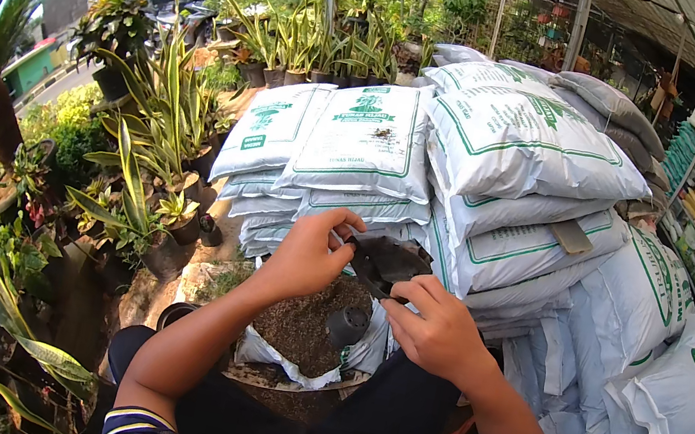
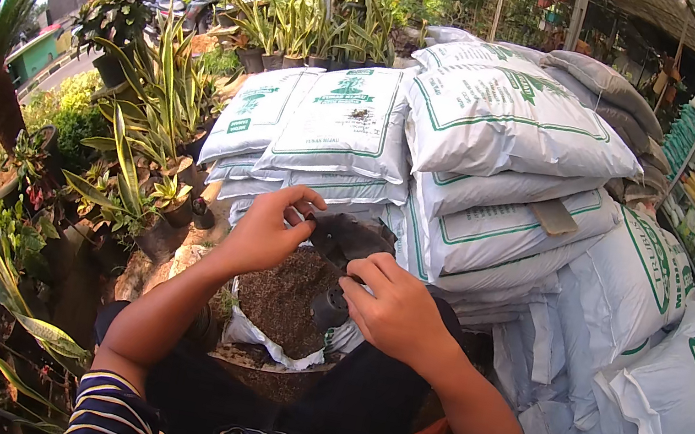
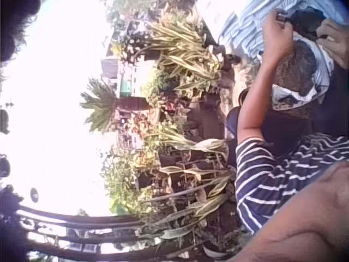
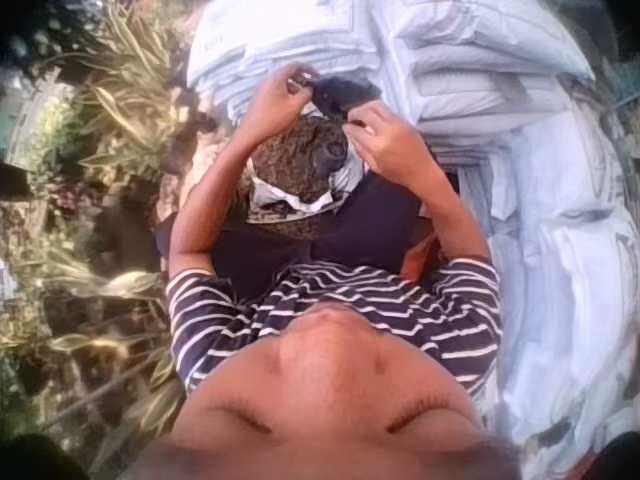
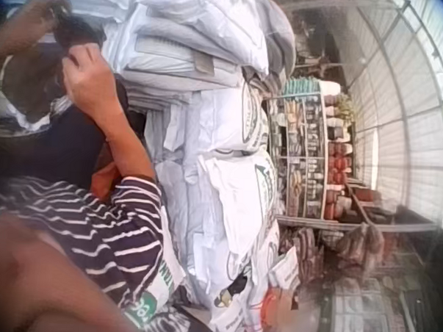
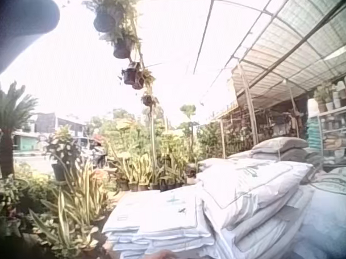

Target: The person removes a plant from its container, clears excess dirt from the roots, and uses a smaller pot to scoop soil from a bag into a new pot before planting it.

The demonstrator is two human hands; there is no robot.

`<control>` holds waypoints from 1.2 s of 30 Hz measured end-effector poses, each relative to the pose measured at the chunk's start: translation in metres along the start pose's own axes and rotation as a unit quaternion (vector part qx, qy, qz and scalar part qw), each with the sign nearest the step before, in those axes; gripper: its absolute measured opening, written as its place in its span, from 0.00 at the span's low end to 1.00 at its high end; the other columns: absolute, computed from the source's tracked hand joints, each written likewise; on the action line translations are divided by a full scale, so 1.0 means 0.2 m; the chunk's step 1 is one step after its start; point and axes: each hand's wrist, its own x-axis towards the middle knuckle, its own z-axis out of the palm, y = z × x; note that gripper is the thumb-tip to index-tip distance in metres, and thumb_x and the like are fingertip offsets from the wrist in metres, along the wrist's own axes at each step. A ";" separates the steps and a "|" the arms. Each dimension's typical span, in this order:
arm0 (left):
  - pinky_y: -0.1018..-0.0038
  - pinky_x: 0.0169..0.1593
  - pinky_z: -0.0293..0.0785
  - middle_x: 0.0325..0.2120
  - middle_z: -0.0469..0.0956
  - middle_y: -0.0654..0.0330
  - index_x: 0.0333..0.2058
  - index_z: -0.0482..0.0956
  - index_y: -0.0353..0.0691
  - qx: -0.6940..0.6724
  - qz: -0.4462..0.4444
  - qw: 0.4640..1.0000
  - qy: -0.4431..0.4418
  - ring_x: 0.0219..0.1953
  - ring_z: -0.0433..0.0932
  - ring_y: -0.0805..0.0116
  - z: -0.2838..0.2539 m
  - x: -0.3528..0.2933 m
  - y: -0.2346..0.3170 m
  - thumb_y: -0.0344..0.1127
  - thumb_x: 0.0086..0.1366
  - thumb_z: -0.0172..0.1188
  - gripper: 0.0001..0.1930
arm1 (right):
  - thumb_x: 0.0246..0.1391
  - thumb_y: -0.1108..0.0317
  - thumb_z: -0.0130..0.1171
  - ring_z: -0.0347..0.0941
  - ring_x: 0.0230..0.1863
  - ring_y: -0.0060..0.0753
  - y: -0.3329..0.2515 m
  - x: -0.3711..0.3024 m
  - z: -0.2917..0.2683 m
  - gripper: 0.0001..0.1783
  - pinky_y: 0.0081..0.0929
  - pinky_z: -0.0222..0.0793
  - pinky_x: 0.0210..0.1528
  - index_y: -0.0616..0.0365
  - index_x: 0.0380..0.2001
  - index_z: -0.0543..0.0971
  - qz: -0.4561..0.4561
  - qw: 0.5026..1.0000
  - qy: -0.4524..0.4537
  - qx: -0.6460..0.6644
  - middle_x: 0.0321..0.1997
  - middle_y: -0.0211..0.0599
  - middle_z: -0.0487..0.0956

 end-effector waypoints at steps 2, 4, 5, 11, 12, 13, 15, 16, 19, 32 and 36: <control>0.71 0.36 0.76 0.32 0.79 0.57 0.46 0.79 0.36 -0.024 -0.028 0.999 0.033 0.30 0.78 0.72 -0.10 -0.14 -0.10 0.25 0.63 0.62 0.13 | 0.47 0.74 0.71 0.76 0.46 0.44 -0.04 0.10 0.13 0.13 0.38 0.76 0.46 0.61 0.38 0.84 -0.039 0.996 -0.055 0.054 0.43 0.37 0.78; 0.71 0.36 0.76 0.31 0.78 0.57 0.44 0.78 0.35 -0.037 -0.051 0.996 0.071 0.30 0.78 0.72 -0.16 -0.30 -0.23 0.24 0.63 0.62 0.10 | 0.51 0.69 0.68 0.75 0.46 0.42 -0.07 0.18 0.26 0.14 0.37 0.76 0.47 0.59 0.42 0.80 -0.089 0.982 -0.149 0.078 0.43 0.38 0.77; 0.71 0.36 0.75 0.32 0.77 0.58 0.41 0.76 0.34 -0.044 -0.032 0.995 0.078 0.31 0.78 0.73 -0.18 -0.36 -0.32 0.23 0.64 0.61 0.08 | 0.52 0.69 0.67 0.75 0.46 0.42 -0.08 0.21 0.33 0.15 0.37 0.76 0.47 0.58 0.44 0.79 -0.093 0.973 -0.184 0.102 0.43 0.38 0.78; 0.63 0.42 0.76 0.35 0.79 0.52 0.39 0.77 0.33 0.052 0.017 0.997 0.058 0.36 0.81 0.54 -0.22 -0.57 -0.55 0.22 0.63 0.58 0.06 | 0.61 0.67 0.62 0.76 0.51 0.52 -0.10 0.28 0.77 0.20 0.48 0.76 0.48 0.57 0.56 0.76 0.062 0.933 -0.296 0.197 0.44 0.42 0.77; 0.61 0.43 0.76 0.35 0.79 0.50 0.39 0.77 0.33 0.065 0.030 0.995 0.063 0.37 0.81 0.50 -0.20 -0.57 -0.56 0.22 0.63 0.57 0.06 | 0.60 0.67 0.62 0.76 0.51 0.52 -0.09 0.24 0.81 0.20 0.48 0.76 0.48 0.58 0.56 0.76 0.055 0.933 -0.307 0.181 0.47 0.43 0.77; 0.57 0.45 0.75 0.34 0.78 0.49 0.39 0.78 0.34 0.080 0.001 0.995 0.055 0.40 0.79 0.44 -0.20 -0.60 -0.55 0.23 0.62 0.57 0.07 | 0.60 0.67 0.62 0.76 0.52 0.52 -0.10 0.21 0.85 0.20 0.48 0.76 0.49 0.58 0.55 0.77 0.047 0.934 -0.311 0.172 0.49 0.43 0.77; 0.57 0.45 0.75 0.35 0.77 0.50 0.38 0.78 0.34 0.094 -0.019 0.994 0.048 0.40 0.79 0.44 -0.18 -0.63 -0.56 0.22 0.62 0.57 0.06 | 0.59 0.68 0.63 0.74 0.57 0.53 -0.13 0.15 0.90 0.18 0.48 0.77 0.52 0.58 0.52 0.79 0.045 0.931 -0.329 0.152 0.59 0.45 0.74; 0.56 0.45 0.75 0.35 0.77 0.50 0.37 0.79 0.34 0.107 -0.024 0.993 0.040 0.40 0.79 0.45 -0.18 -0.65 -0.57 0.22 0.62 0.57 0.06 | 0.58 0.68 0.63 0.73 0.58 0.53 -0.16 0.14 0.91 0.18 0.48 0.77 0.53 0.58 0.52 0.79 0.043 0.933 -0.327 0.145 0.61 0.46 0.73; 0.58 0.47 0.76 0.35 0.77 0.51 0.34 0.84 0.35 0.112 -0.047 0.992 0.023 0.40 0.80 0.47 -0.13 -0.70 -0.63 0.22 0.61 0.57 0.07 | 0.57 0.69 0.64 0.68 0.64 0.58 -0.20 0.08 0.93 0.19 0.48 0.78 0.57 0.59 0.52 0.78 0.044 0.931 -0.337 0.130 0.70 0.52 0.67; 0.55 0.49 0.74 0.38 0.73 0.47 0.65 0.75 0.41 0.157 -0.072 0.982 -0.080 0.43 0.76 0.44 0.00 -0.75 -0.63 0.24 0.68 0.52 0.27 | 0.50 0.68 0.70 0.69 0.64 0.52 -0.13 -0.14 0.82 0.23 0.43 0.75 0.61 0.61 0.51 0.78 0.040 0.939 -0.313 0.138 0.66 0.45 0.72; 0.56 0.49 0.74 0.37 0.73 0.47 0.64 0.75 0.39 0.130 -0.061 0.987 -0.075 0.42 0.76 0.45 0.02 -0.75 -0.64 0.23 0.67 0.53 0.26 | 0.48 0.67 0.72 0.64 0.69 0.53 -0.18 -0.14 0.85 0.25 0.43 0.74 0.60 0.58 0.51 0.81 0.031 0.963 -0.252 0.092 0.70 0.47 0.67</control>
